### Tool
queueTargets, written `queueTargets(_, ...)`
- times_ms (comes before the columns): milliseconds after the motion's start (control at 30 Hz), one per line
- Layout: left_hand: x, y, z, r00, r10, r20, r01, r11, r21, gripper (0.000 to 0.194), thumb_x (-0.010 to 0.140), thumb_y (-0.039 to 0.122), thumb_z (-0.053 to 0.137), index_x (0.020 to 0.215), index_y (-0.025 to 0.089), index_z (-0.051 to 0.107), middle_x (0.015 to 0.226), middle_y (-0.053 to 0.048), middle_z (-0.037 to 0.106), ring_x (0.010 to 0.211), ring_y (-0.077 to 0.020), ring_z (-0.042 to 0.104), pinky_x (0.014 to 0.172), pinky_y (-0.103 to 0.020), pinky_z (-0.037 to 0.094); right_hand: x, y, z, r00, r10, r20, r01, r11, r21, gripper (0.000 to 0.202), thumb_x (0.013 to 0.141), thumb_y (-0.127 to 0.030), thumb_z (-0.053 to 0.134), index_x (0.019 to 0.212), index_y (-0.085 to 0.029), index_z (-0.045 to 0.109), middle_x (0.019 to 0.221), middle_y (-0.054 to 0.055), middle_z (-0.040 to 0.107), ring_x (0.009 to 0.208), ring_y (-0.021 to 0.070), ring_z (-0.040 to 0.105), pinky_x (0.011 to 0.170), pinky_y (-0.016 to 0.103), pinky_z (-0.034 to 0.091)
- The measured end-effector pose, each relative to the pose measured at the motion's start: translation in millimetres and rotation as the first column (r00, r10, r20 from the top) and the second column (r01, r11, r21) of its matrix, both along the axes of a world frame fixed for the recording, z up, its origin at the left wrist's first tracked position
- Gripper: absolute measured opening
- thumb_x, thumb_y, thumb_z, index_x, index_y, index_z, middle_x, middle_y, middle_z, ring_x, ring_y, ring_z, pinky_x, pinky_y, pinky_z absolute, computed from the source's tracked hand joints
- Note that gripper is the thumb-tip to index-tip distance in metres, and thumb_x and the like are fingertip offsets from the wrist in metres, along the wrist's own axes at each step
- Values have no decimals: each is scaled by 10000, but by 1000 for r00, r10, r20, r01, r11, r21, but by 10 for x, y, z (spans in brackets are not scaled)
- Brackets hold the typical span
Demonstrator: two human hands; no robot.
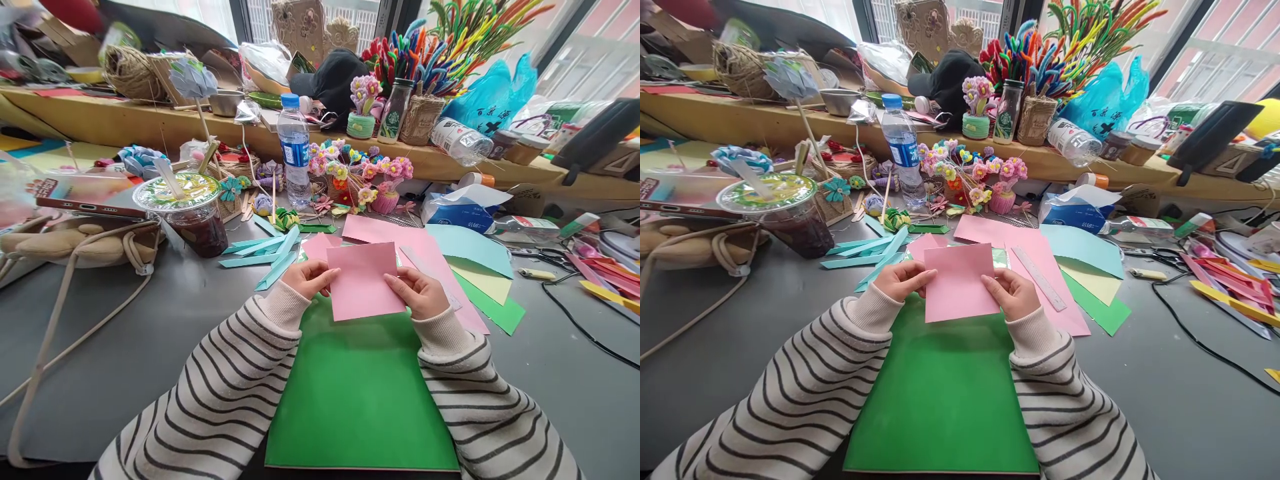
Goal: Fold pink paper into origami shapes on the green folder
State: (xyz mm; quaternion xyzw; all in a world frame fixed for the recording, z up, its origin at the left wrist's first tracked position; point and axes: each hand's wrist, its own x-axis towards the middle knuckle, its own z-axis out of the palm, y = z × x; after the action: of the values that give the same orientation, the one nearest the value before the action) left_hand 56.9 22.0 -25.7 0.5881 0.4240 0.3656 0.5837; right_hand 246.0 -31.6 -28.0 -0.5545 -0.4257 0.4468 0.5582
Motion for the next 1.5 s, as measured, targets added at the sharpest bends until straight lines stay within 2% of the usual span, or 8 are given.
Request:
queueTargets(167,18,-11,-30,997,-73,-20,74,997,34,225,600,363,596,627,140,587,496,30,520,403,-60,456,386,-167,396,2,-18,37,993,-84,85,77,994,82,177,616,-338,607,700,-183,592,674,1,629,608,127,571,573,247,463)
queueTargets(367,-14,17,-79,990,137,26,-132,865,484,156,635,273,582,710,171,672,518,18,424,488,-66,377,430,-172,335,42,4,34,972,-51,231,-50,911,409,75,666,-231,553,703,-210,614,900,40,607,898,182,533,785,337,416)
queueTargets(533,-16,-5,-127,1000,17,-3,-14,911,411,335,704,208,502,1033,179,557,708,-20,553,534,-61,443,481,-164,395,93,45,-16,933,-83,351,-121,845,521,134,671,-188,493,572,-217,579,1145,23,479,1096,195,389,927,370,280)
queueTargets(700,-13,-15,-111,992,-97,80,47,874,484,283,706,148,481,962,173,598,957,-69,574,872,-145,509,673,-206,454,81,47,-36,977,-52,208,-30,928,371,132,705,-307,502,771,-230,586,1128,35,497,1088,189,405,893,344,323)
queueTargets(867,-18,-17,-67,1000,-28,1,22,814,581,305,696,93,447,938,176,612,887,-54,605,777,-121,524,659,-204,436,69,52,-26,988,3,-153,-10,999,-43,519,662,-567,442,1063,-238,454,831,47,625,671,170,600,522,282,472)
queueTargets(1067,49,-35,-66,981,-51,188,18,985,173,580,698,346,521,1216,177,320,788,-40,590,667,-125,576,534,-215,478,10,-1,14,998,-7,-55,9,999,48,307,578,-307,644,846,-174,576,828,35,647,781,178,587,691,307,475)
queueTargets(1200,95,-67,-40,959,-132,252,194,951,-242,656,664,506,496,1167,130,307,544,17,539,538,-170,616,474,-251,491,-9,-22,3,989,-136,56,123,974,192,246,611,-266,619,837,-184,567,819,25,645,792,168,586,739,322,466)
queueTargets(1500,131,-102,23,956,-88,279,184,922,-341,149,691,192,577,780,115,486,496,14,602,492,-121,613,445,-163,484,1,-38,-12,895,-46,443,-177,876,448,274,736,-193,464,987,-217,570,988,34,607,925,187,544,806,342,446)
